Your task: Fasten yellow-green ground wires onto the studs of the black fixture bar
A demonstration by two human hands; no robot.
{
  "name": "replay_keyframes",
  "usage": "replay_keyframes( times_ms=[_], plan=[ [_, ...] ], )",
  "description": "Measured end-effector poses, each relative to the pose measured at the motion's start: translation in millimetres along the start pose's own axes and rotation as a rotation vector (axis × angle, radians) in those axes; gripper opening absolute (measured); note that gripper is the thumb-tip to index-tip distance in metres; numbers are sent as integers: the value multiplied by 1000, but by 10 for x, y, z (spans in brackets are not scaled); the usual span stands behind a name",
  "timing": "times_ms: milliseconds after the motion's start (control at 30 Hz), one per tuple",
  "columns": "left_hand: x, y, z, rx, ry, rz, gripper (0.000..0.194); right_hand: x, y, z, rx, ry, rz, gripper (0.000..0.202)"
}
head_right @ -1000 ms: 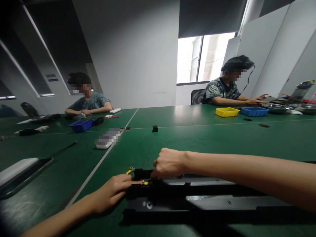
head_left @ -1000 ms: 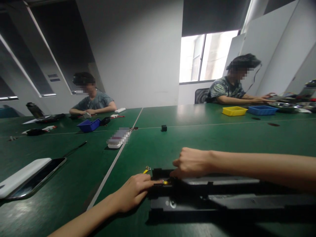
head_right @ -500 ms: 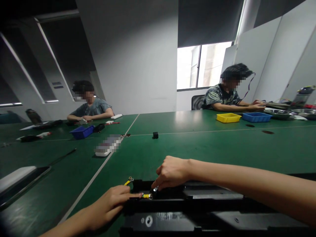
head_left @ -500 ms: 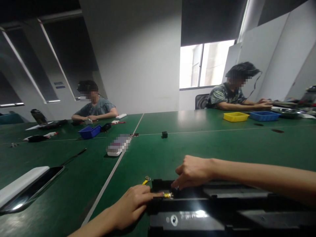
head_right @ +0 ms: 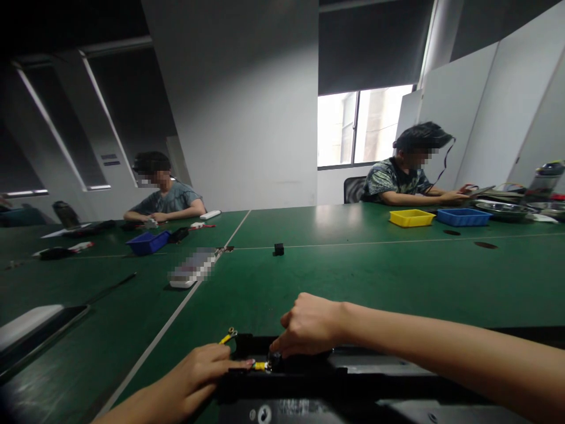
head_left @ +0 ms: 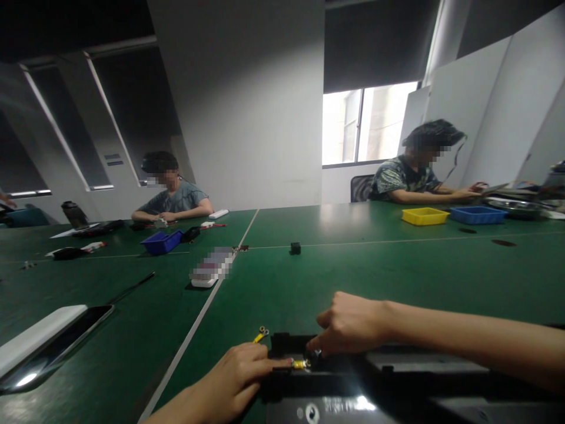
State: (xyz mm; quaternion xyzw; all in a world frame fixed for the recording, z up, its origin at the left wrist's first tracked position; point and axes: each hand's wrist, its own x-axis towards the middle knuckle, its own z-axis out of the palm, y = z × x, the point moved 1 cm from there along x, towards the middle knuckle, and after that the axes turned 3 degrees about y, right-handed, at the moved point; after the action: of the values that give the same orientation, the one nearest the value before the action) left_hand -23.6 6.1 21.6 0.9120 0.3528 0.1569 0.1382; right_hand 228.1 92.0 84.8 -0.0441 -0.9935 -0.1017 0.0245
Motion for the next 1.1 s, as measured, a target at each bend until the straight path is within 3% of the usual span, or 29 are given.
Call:
replay_keyframes(
  times_ms=[1100],
  plan=[
    [-14,-1,-4,-16,28,22,53,-23,-164,-6,123,-43,213,22]
  ],
)
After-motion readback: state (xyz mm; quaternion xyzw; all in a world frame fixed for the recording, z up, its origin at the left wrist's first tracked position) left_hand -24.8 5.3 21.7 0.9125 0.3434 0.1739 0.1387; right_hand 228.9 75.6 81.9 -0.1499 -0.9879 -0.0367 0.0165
